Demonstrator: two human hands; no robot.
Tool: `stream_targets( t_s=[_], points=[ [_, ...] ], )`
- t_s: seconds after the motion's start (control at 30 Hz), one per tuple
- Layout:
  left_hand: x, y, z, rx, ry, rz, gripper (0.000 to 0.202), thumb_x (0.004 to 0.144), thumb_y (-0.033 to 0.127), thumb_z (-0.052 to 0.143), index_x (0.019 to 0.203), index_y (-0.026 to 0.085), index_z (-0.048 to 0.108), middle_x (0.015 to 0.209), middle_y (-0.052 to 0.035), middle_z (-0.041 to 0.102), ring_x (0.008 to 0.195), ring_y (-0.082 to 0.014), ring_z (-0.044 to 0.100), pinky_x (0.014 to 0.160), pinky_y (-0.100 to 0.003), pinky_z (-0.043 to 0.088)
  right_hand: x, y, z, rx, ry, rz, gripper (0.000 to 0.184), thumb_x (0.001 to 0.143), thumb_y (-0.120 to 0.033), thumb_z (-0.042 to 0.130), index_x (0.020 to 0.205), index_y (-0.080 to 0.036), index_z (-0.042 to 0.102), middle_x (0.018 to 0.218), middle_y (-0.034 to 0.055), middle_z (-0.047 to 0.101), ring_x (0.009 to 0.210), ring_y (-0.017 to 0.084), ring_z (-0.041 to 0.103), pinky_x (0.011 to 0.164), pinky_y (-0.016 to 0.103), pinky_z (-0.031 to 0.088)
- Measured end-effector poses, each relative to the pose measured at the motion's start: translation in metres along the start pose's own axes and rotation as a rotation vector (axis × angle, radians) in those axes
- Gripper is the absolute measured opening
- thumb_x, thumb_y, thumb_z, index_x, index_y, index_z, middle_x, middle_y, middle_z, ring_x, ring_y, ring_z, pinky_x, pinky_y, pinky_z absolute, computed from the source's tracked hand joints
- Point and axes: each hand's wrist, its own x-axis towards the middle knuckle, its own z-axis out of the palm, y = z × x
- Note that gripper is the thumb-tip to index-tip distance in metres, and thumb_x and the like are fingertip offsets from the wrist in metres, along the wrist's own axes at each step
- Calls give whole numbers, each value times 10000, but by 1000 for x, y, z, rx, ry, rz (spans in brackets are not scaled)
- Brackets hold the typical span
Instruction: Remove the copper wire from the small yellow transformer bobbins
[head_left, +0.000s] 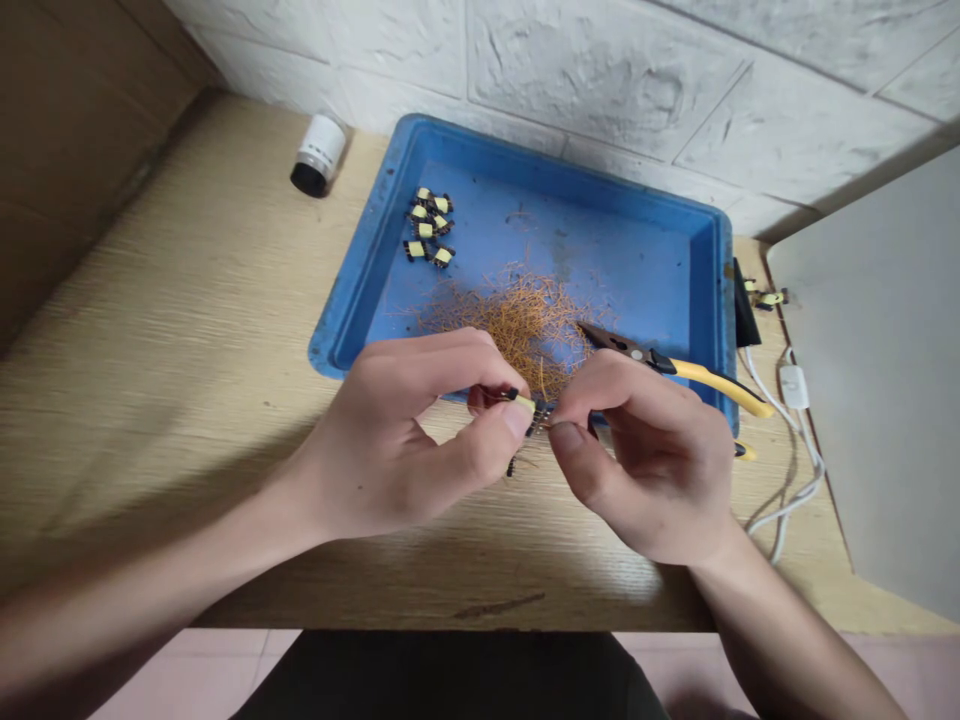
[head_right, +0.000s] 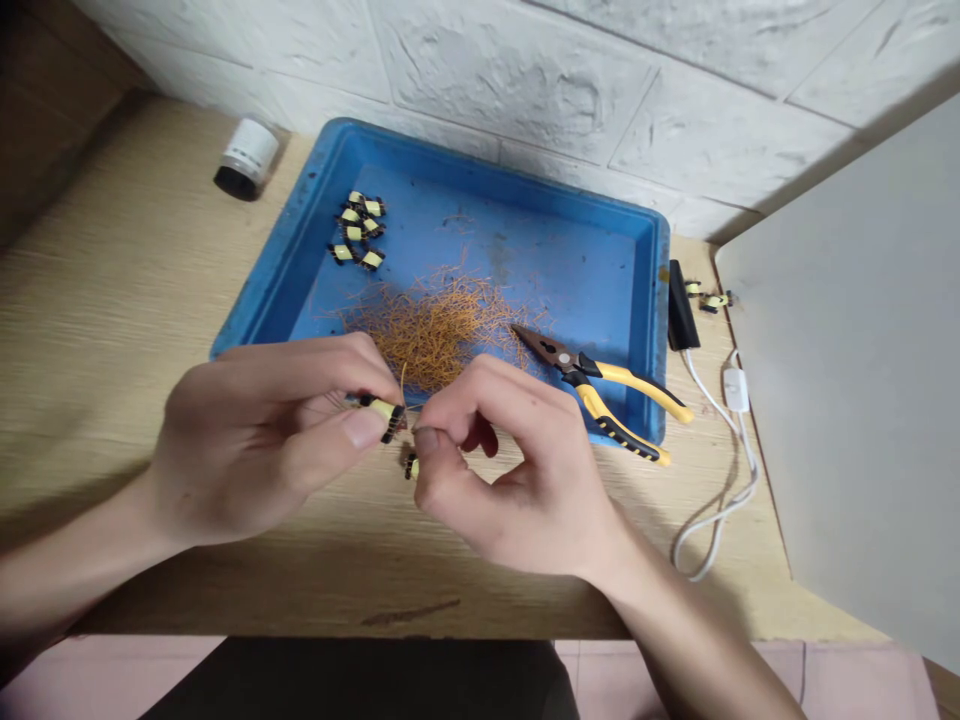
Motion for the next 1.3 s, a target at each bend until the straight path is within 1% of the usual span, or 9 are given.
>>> stream_targets(
  t_s=[0.23,0.37,0.47,0.67,0.8,1.0,1.17,1.23,1.3],
  points=[
    [0,2,1,20,4,3,180,893,133,585,778,239,674,699,51,674,558,-112,548,631,-280,531,0,-2,2,-44,13,41,245,844,-3,634,792,-239,594,707,-40,600,665,132,535,594,308,433],
    [1,3,1,9,6,13,180,897,128,588,777,235,670,698,51,672,613,-120,603,642,-269,533,-1,-2,2,-34,3,39,255,827,9,625,778,-237,582,710,-41,600,667,130,534,598,305,435],
    [0,1,2,7,9,15,177,902,112,588,797,230,668,715,54,669,638,-111,605,660,-259,533,0,-2,2,-27,4,40,250,827,8,628,784,-234,584,722,-41,618,665,124,533,595,298,431],
    [-1,1,2,-14,11,35,180,896,101,590,800,228,674,716,53,664,643,-105,615,630,-254,516,2,-4,4,-40,9,102,254,831,6,653,748,-217,563,695,-67,590,620,79,490,565,239,412],
    [-2,2,1,-13,-6,17,182,904,97,599,818,225,696,720,56,676,644,-98,619,629,-246,513,1,-4,6,-67,39,155,228,849,-37,690,749,-209,579,655,-79,575,568,58,477,516,204,392],
    [-1,2,3,-8,-31,-2,183,915,112,614,808,221,716,685,62,677,556,-92,556,587,-246,498,0,-3,6,-74,59,156,207,893,-82,693,785,-218,582,644,-76,551,565,68,476,509,210,390],
    [0,4,3,-14,-50,-30,176,914,117,613,806,204,722,692,65,666,546,-72,518,616,-233,502,1,-6,7,-54,68,196,231,864,-59,689,759,-218,558,622,-92,488,555,57,441,507,205,358],
    [-1,5,2,-49,-53,-39,178,918,121,610,805,209,716,691,68,659,530,-71,496,614,-244,496,2,-5,7,-22,75,201,225,862,-59,700,756,-217,579,623,-87,517,554,60,451,507,210,365],
    [-1,5,1,-86,-42,-54,185,916,120,603,796,220,703,689,67,649,545,-80,509,620,-259,490,2,-4,6,14,67,197,225,871,-61,714,755,-218,603,632,-76,554,564,70,471,518,222,386]
  ],
)
